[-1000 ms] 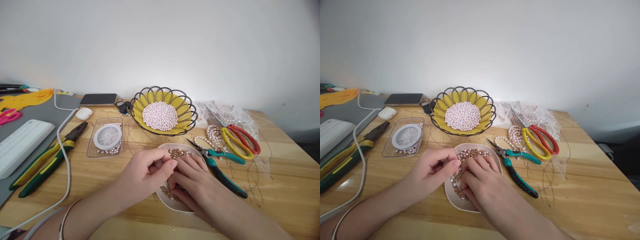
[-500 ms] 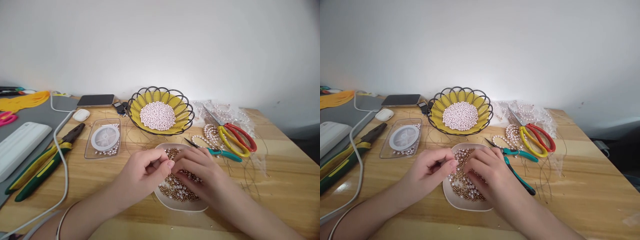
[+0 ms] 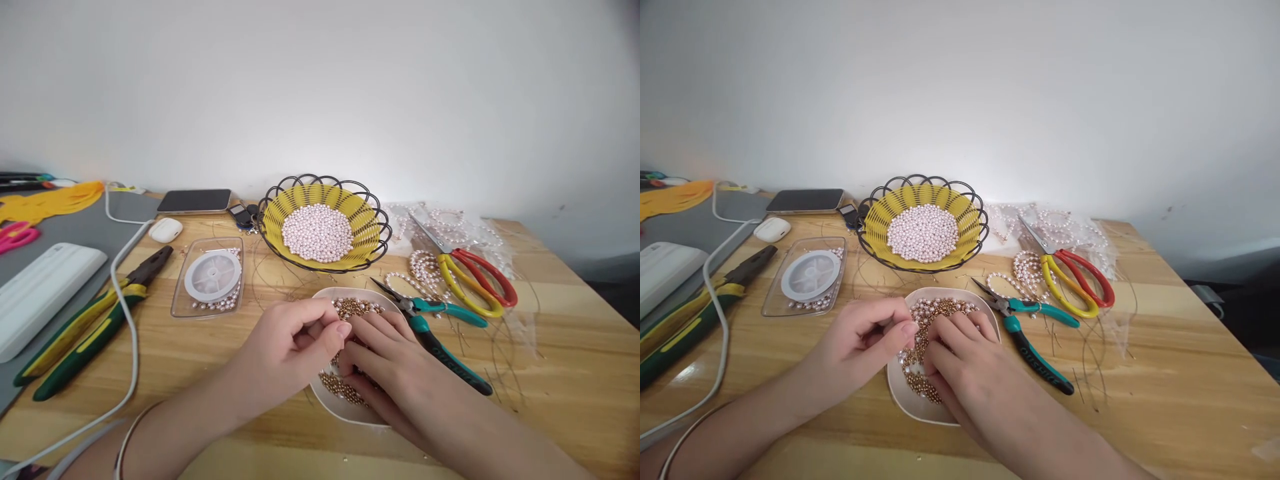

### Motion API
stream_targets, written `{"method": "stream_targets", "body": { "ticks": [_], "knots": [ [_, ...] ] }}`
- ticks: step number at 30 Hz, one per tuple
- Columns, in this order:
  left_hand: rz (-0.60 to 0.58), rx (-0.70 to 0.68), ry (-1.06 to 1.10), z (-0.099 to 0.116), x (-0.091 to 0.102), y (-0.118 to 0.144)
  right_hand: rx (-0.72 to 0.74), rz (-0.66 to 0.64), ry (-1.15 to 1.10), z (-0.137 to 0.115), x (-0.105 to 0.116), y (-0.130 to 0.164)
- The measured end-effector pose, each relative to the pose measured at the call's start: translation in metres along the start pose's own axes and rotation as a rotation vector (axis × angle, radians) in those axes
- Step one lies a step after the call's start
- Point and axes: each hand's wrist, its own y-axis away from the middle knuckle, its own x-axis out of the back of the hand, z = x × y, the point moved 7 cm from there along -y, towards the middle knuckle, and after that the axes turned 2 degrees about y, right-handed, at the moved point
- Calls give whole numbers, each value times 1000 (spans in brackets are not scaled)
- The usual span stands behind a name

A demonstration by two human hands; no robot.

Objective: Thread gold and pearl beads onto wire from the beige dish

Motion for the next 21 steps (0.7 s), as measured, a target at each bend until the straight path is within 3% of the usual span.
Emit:
{"method": "stream_targets", "body": {
  "ticks": [8, 13, 21],
  "knots": [
    [3, -18, -19, 3, 1, 0, -121, -29, -233, 5, 17, -5],
    [0, -22, -21, 3, 1, 1, -260, -12, -395, 18, 14, -3],
    [-8, -12, 1, 4, 0, 2, -346, 64, -711, 30, 14, -2]
  ]
}}
